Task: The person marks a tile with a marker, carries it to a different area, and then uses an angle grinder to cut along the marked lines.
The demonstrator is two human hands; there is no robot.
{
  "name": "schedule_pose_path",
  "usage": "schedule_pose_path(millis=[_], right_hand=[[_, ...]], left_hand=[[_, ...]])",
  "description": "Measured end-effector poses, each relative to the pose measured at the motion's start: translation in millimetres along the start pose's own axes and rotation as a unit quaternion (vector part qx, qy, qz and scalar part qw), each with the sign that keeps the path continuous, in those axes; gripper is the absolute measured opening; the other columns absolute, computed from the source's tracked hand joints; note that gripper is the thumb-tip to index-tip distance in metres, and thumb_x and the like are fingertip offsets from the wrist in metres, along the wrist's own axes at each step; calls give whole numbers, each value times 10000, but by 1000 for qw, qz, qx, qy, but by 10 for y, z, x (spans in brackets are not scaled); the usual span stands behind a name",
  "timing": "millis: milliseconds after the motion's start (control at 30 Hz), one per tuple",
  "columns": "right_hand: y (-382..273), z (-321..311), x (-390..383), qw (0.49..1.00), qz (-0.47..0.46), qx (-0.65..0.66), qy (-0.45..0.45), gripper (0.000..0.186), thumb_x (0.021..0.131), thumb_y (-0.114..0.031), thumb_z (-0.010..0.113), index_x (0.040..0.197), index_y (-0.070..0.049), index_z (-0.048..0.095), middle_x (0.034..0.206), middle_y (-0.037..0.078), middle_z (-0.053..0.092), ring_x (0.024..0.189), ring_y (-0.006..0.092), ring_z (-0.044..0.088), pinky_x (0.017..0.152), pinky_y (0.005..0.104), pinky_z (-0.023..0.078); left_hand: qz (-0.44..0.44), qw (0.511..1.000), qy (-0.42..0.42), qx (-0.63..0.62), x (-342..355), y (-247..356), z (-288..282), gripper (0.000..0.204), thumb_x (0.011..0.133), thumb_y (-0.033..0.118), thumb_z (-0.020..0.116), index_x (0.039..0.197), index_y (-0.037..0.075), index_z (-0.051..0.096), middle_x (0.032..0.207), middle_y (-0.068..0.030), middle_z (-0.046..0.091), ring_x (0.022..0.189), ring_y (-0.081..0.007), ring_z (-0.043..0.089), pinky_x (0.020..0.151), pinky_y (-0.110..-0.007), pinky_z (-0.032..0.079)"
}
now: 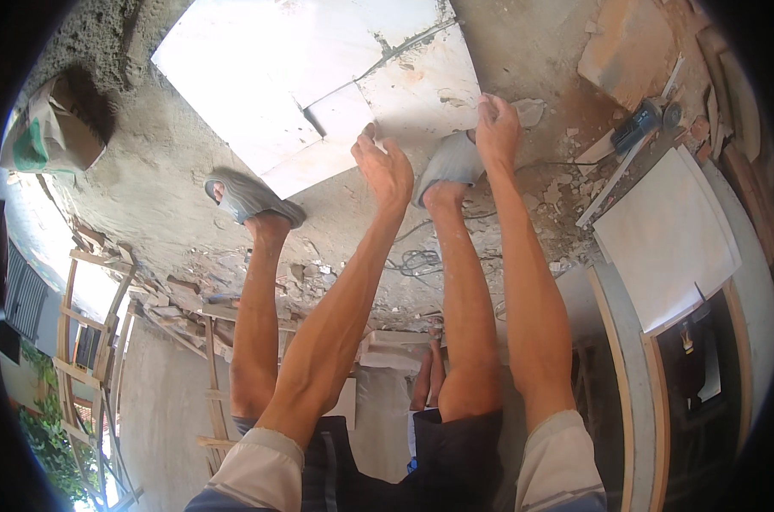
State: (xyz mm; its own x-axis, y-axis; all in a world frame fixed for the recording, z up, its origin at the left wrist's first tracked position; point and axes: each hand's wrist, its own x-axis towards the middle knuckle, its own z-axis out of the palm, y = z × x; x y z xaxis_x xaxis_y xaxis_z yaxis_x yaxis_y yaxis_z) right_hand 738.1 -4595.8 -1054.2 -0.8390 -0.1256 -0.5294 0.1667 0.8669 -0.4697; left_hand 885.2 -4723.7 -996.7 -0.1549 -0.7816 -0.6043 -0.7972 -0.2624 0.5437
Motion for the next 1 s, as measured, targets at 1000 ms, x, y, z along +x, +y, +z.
schedule_pose_path(millis=[1000], right_hand=[[-1236,-1407,-583,972,50,176,-145,322,890,-90,775,1139,24,606,1015,111,676,882,163,650,780,313,540]], left_hand=[[-180,976,-125,17,-133,251,28,615,985,499,363,1191,25,695,1147,-194,738,1102,-388,649,981,-491,443]])
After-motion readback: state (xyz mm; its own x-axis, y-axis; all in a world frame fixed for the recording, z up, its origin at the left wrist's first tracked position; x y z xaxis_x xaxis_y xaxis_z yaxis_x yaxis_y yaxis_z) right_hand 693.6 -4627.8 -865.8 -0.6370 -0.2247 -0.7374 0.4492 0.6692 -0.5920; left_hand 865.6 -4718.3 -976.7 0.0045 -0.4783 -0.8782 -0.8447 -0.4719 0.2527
